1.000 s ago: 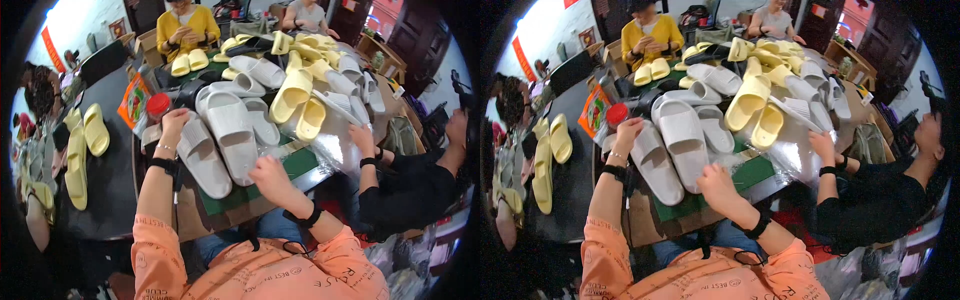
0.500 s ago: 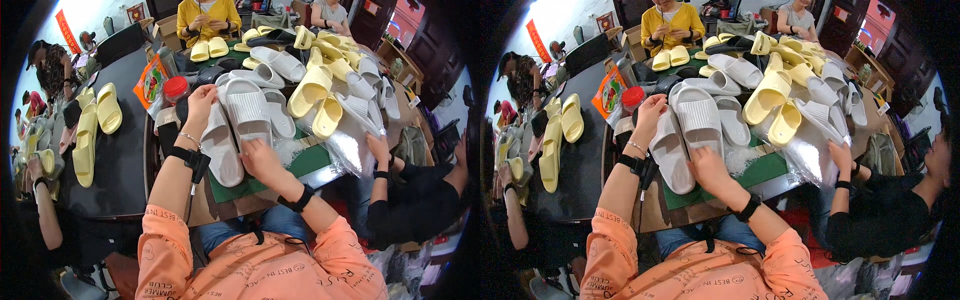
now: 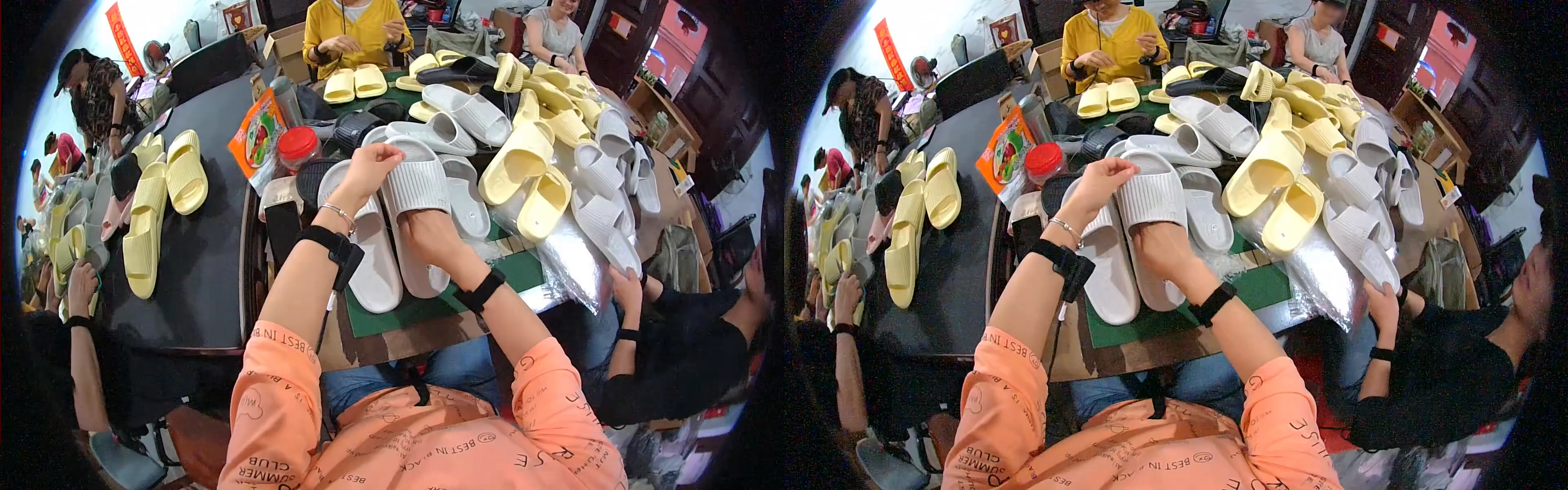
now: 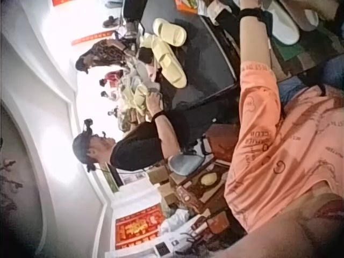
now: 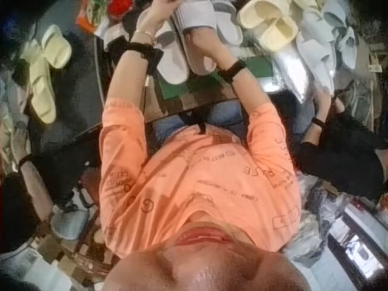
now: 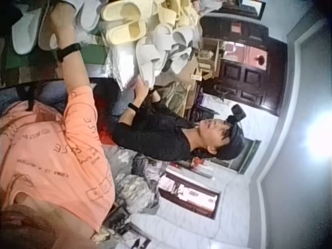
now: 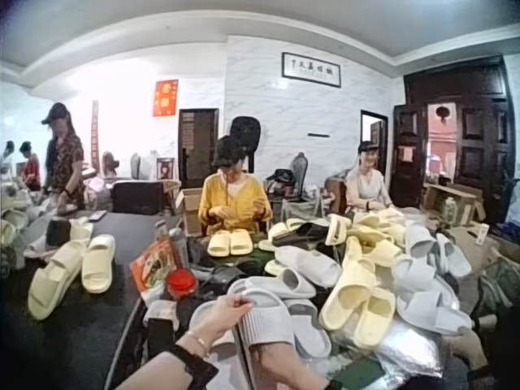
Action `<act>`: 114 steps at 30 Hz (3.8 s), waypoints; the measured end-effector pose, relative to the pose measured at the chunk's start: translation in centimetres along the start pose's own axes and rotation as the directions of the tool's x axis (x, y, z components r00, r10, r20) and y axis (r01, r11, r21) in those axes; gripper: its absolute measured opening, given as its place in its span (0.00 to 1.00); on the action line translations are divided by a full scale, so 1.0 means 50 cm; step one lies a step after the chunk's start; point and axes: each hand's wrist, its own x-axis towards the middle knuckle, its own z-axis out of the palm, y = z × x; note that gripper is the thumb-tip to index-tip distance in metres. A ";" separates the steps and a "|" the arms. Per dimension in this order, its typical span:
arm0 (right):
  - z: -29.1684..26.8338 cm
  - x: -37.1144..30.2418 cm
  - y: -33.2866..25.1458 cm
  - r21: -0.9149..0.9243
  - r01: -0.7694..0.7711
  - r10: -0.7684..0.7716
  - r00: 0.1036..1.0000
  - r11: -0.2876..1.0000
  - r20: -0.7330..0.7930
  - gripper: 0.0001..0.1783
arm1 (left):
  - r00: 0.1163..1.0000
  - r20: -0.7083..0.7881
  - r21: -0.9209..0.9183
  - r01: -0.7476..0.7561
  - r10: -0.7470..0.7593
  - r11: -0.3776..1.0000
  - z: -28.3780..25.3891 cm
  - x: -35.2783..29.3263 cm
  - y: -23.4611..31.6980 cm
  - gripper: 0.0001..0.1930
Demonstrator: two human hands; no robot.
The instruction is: Inspecting, cleaning, and sorting rubber sandals at a workspace with other workers.
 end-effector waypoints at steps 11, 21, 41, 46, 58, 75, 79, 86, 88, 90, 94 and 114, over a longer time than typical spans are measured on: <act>-0.065 0.124 -0.054 0.109 0.079 -0.011 0.851 0.991 -0.525 0.10 | 0.976 -0.209 -0.428 -0.034 -0.063 0.903 -0.032 -0.029 -0.080 0.09; 0.045 0.195 0.021 0.530 -0.163 0.356 0.890 0.832 -0.286 0.06 | 0.963 -0.262 -0.550 -0.202 0.062 0.810 -0.033 -0.021 -0.112 0.08; 0.062 0.163 0.005 0.471 -0.067 0.246 0.911 0.879 -0.330 0.07 | 0.960 -0.279 -0.486 -0.145 0.005 0.862 -0.030 -0.025 -0.127 0.10; 0.065 0.163 0.008 0.488 -0.085 0.264 0.913 0.869 -0.312 0.07 | 0.956 -0.294 -0.433 -0.121 -0.013 0.893 -0.028 -0.025 -0.125 0.10; 0.063 0.155 0.006 0.478 -0.122 0.296 0.904 0.870 -0.308 0.09 | 0.944 -0.330 -0.282 -0.100 0.001 0.954 -0.022 -0.026 -0.126 0.12; 0.064 0.148 0.007 0.552 -0.108 0.333 0.884 0.827 -0.326 0.09 | 0.922 -0.387 -0.313 -0.137 0.005 0.940 -0.016 -0.033 -0.120 0.07; 0.066 0.149 0.007 0.540 -0.131 0.340 0.889 0.831 -0.307 0.08 | 0.920 -0.391 -0.296 -0.157 0.030 0.942 -0.017 -0.033 -0.121 0.07; 0.074 0.151 0.011 0.563 -0.139 0.373 0.869 0.815 -0.325 0.07 | 0.935 -0.354 -0.296 -0.103 -0.009 0.949 -0.021 -0.031 -0.123 0.07; 0.075 0.150 0.011 0.552 -0.098 0.344 0.865 0.828 -0.364 0.07 | 0.934 -0.356 -0.293 -0.103 -0.008 0.951 -0.020 -0.032 -0.122 0.06; 0.074 0.149 0.012 0.550 -0.083 0.333 0.866 0.831 -0.373 0.07 | 0.938 -0.347 -0.316 -0.120 0.003 0.941 -0.019 -0.032 -0.121 0.06; 0.074 0.150 0.013 0.554 -0.099 0.333 0.879 0.826 -0.340 0.08 | 0.940 -0.339 -0.349 -0.101 -0.025 0.932 -0.020 -0.033 -0.118 0.06; 0.077 0.148 0.014 0.538 -0.098 0.331 0.873 0.837 -0.357 0.08 | 0.944 -0.325 -0.337 -0.068 -0.049 0.939 -0.022 -0.034 -0.110 0.06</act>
